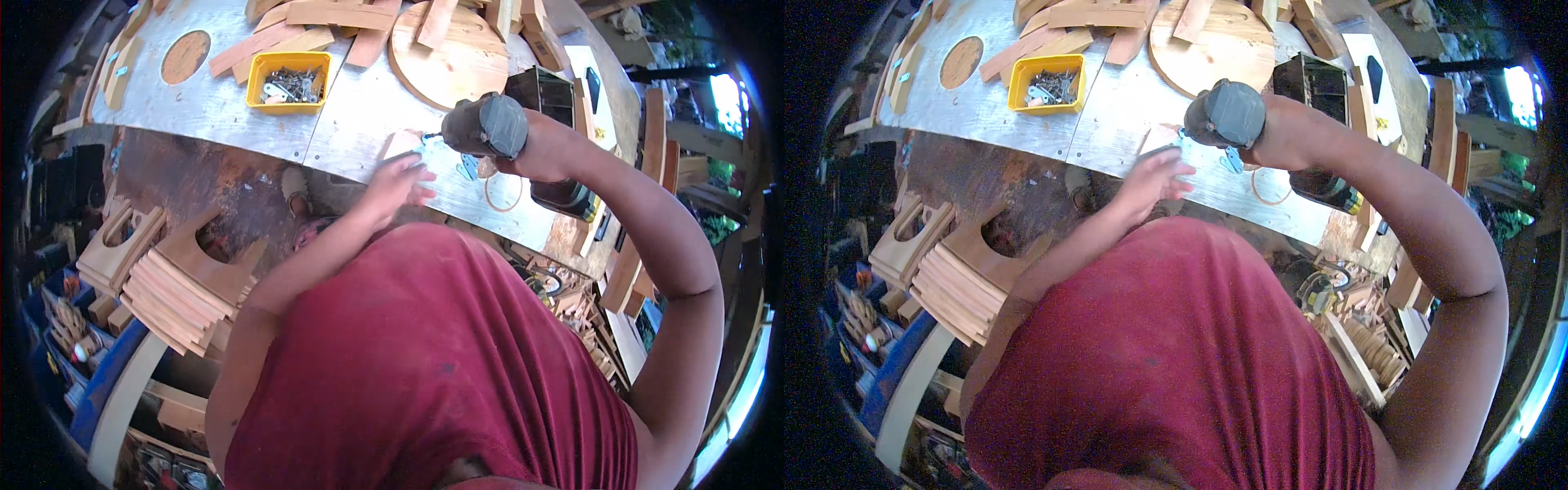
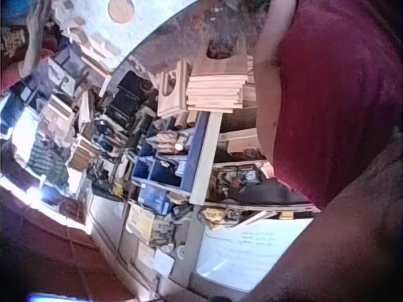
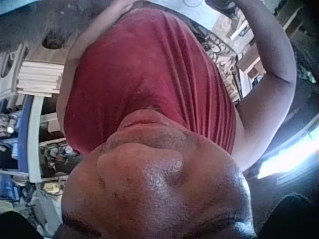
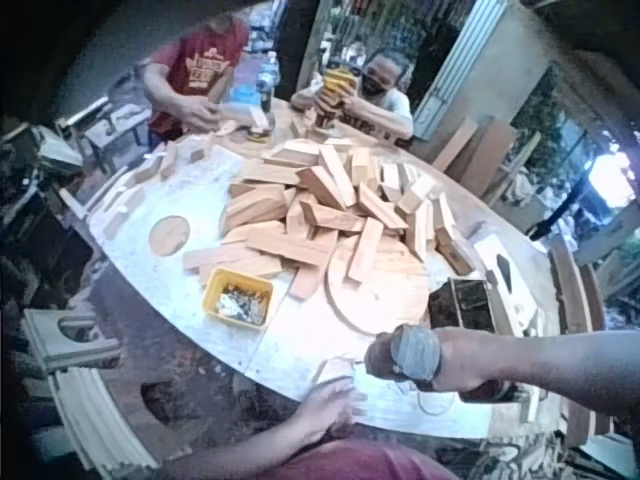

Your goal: The person is using a drill to attach metal brackets to wooden pieces. They pick up a bracket, place it on a wooden piece, take a screw from a yellow container, and drive the screw through the bracket into the wood.

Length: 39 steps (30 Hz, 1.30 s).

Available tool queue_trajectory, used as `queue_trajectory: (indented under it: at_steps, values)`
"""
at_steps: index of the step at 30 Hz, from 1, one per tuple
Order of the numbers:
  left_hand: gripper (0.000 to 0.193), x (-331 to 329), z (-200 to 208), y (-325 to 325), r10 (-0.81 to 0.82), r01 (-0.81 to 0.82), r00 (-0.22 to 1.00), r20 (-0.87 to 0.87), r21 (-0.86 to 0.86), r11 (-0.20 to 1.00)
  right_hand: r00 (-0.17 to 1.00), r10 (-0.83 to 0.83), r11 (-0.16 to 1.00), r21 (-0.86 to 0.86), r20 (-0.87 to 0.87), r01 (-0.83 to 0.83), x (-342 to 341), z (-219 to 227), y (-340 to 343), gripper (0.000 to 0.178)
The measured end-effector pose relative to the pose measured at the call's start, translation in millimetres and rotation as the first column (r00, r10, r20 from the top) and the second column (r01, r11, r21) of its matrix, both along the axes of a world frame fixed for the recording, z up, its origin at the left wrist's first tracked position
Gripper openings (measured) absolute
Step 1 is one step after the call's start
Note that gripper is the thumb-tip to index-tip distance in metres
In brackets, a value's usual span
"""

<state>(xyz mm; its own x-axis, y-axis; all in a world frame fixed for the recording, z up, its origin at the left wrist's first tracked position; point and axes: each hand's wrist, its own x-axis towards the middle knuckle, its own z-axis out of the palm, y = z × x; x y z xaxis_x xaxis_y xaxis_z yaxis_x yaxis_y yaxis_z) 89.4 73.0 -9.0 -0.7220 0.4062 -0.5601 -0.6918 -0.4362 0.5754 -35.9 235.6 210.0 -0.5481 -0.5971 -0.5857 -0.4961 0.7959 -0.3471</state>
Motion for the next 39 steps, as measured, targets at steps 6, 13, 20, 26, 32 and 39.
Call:
queue_trajectory:
  at_steps: [6, 13, 20, 26, 32, 39]
  values:
    - [0.040, -12.4, -8.4, 43.1, 0.260, -0.261, 0.965, 0.047, 0.032, 0.965, 0.992, -0.035, 0.998, 0.055, 0.124, 0.028, -10.5, 0.0, -0.3, 0.039]
    - [0.033, -18.4, -11.1, 64.4, 0.366, -0.372, 0.928, -0.066, -0.196, 0.907, 0.996, 0.030, 0.981, 0.190, 0.084, -0.046, -15.9, -2.1, -7.7, 0.030]
    - [0.034, -22.6, -12.1, 62.9, 0.322, -0.348, 0.937, -0.135, -0.296, 0.890, 0.998, 0.011, 0.976, 0.218, 0.069, -0.026, -12.9, -5.9, -6.2, 0.032]
    - [0.033, -19.6, -18.2, 66.9, 0.328, -0.374, 0.924, -0.199, -0.286, 0.882, 0.936, 0.347, 0.919, 0.221, -0.062, -0.327, -12.7, -11.9, -3.4, 0.026]
    - [0.030, -18.3, -20.3, 71.3, 0.377, -0.449, 0.886, -0.271, -0.293, 0.844, 0.988, 0.133, 0.975, 0.168, 0.073, -0.143, -18.5, 0.1, -8.1, 0.029]
    - [0.029, -19.1, -17.9, 76.2, 0.420, -0.478, 0.877, -0.232, -0.348, 0.806, 0.990, 0.092, 0.978, 0.176, 0.103, -0.109, -19.0, -4.7, 1.1, 0.029]
